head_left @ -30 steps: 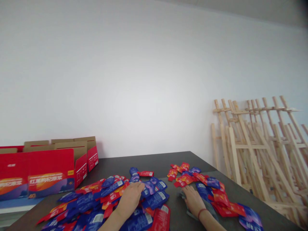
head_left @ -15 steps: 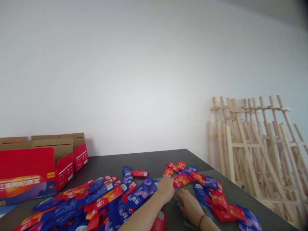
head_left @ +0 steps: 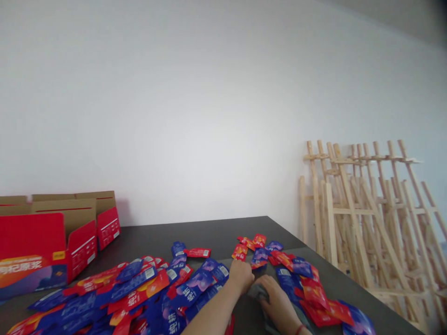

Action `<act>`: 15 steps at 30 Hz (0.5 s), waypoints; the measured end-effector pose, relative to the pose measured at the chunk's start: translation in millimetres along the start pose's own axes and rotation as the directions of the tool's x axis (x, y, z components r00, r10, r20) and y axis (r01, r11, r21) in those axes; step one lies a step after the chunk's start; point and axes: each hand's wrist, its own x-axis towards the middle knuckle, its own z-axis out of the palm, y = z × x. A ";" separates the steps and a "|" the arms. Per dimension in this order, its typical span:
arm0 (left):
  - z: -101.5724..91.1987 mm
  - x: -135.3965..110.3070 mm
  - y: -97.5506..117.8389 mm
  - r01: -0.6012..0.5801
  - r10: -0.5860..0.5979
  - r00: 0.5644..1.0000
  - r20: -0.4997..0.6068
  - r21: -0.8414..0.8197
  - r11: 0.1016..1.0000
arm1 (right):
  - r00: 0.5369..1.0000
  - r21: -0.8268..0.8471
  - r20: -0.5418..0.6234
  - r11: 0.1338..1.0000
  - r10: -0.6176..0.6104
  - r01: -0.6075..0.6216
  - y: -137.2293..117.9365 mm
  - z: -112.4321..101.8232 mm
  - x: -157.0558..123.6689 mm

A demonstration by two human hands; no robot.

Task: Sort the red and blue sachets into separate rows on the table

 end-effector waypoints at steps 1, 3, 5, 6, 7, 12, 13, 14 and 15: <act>-2.8 -6.1 -2.7 0.003 -0.004 1.000 -0.011 -0.026 1.000 | 0.999 0.038 -0.047 0.999 0.020 -0.019 4.9 1.1 0.5; -7.5 -18.9 -7.3 0.046 -0.049 0.998 -0.037 -0.100 0.994 | 0.989 0.094 -0.132 0.994 0.062 -0.049 14.8 3.1 1.1; -9.1 -31.5 -10.5 0.091 -0.101 0.994 -0.046 -0.196 0.976 | 0.976 0.117 -0.201 0.991 0.080 -0.057 20.7 4.1 1.3; -8.2 -37.3 -11.6 0.109 -0.122 0.992 -0.034 -0.253 0.961 | 0.972 0.118 -0.221 0.992 0.078 -0.053 21.0 4.1 1.2; -6.1 -42.5 -12.4 0.125 -0.134 0.991 -0.009 -0.312 0.942 | 0.971 0.112 -0.228 0.993 0.068 -0.043 19.3 4.0 0.9; 14.6 -58.7 -13.8 0.233 -0.149 0.969 0.195 -0.537 0.811 | 0.998 -0.032 -0.028 0.998 -0.048 0.047 -5.9 7.0 -0.5; 18.4 -59.7 -13.9 0.253 -0.147 0.963 0.227 -0.562 0.788 | 0.999 -0.078 0.015 0.996 -0.049 0.050 -9.8 8.8 0.0; 21.6 -59.9 -14.0 0.269 -0.143 0.957 0.254 -0.583 0.767 | 0.999 -0.125 0.042 0.991 -0.035 0.040 -12.2 10.6 0.9; 24.0 -59.6 -14.2 0.282 -0.136 0.951 0.277 -0.601 0.748 | 0.999 -0.174 0.052 0.985 -0.010 0.019 -12.7 12.4 2.3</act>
